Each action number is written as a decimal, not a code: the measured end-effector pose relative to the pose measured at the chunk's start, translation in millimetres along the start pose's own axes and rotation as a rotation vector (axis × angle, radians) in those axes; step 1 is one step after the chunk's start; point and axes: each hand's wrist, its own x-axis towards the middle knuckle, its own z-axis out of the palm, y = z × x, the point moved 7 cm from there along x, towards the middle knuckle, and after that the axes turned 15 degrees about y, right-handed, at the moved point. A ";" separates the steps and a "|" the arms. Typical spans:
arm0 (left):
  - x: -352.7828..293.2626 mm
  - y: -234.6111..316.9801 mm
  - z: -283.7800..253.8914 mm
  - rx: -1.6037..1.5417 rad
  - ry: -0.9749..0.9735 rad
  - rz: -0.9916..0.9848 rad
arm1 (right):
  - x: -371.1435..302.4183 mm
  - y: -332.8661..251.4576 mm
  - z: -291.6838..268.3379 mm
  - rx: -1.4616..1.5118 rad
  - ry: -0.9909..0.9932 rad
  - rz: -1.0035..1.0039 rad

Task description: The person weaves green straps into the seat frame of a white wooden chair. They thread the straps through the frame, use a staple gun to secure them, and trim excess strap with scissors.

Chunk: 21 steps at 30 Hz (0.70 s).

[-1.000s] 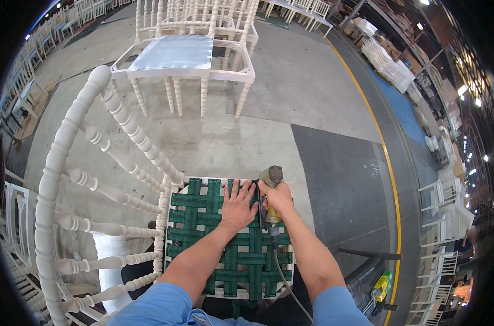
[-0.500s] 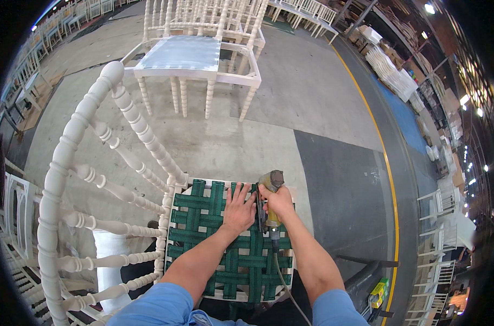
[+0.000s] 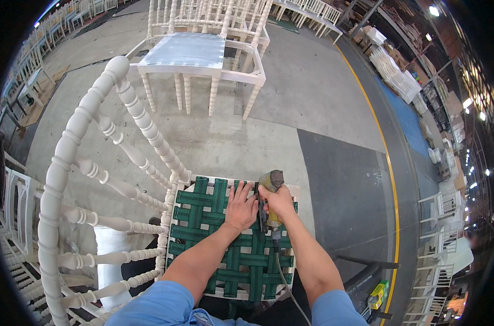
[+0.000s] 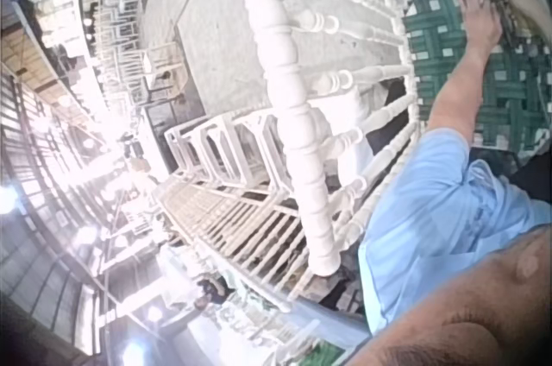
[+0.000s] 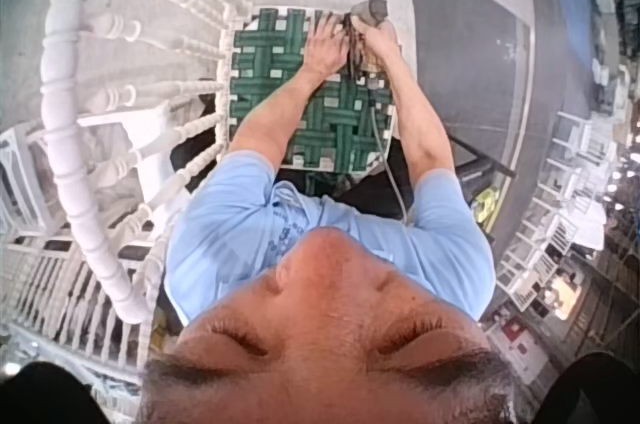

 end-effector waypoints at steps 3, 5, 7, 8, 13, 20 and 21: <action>1.4 -1.7 -1.4 -0.024 0.020 -0.018 | 1.7 -4.4 -1.4 0.004 -0.008 -0.019; -0.2 -0.6 -2.0 -0.023 0.032 -0.004 | -1.3 -4.2 -7.6 0.010 0.015 -0.020; -0.4 -2.4 -1.9 -0.014 0.040 0.001 | -2.0 -4.8 -7.3 0.010 0.016 -0.022; 1.9 -2.3 -0.7 -0.012 0.042 0.005 | -0.2 -5.0 -8.0 0.006 0.015 -0.024; 1.4 -5.6 -1.9 -0.006 0.034 -0.006 | -1.0 -7.1 -9.7 0.015 0.026 0.007; -0.5 -1.1 -3.0 -0.018 0.053 0.017 | -15.3 -6.0 -44.4 0.038 0.051 -0.002; -2.7 -1.7 -2.5 -0.019 0.054 0.018 | -26.8 -3.3 -57.8 0.050 0.072 0.004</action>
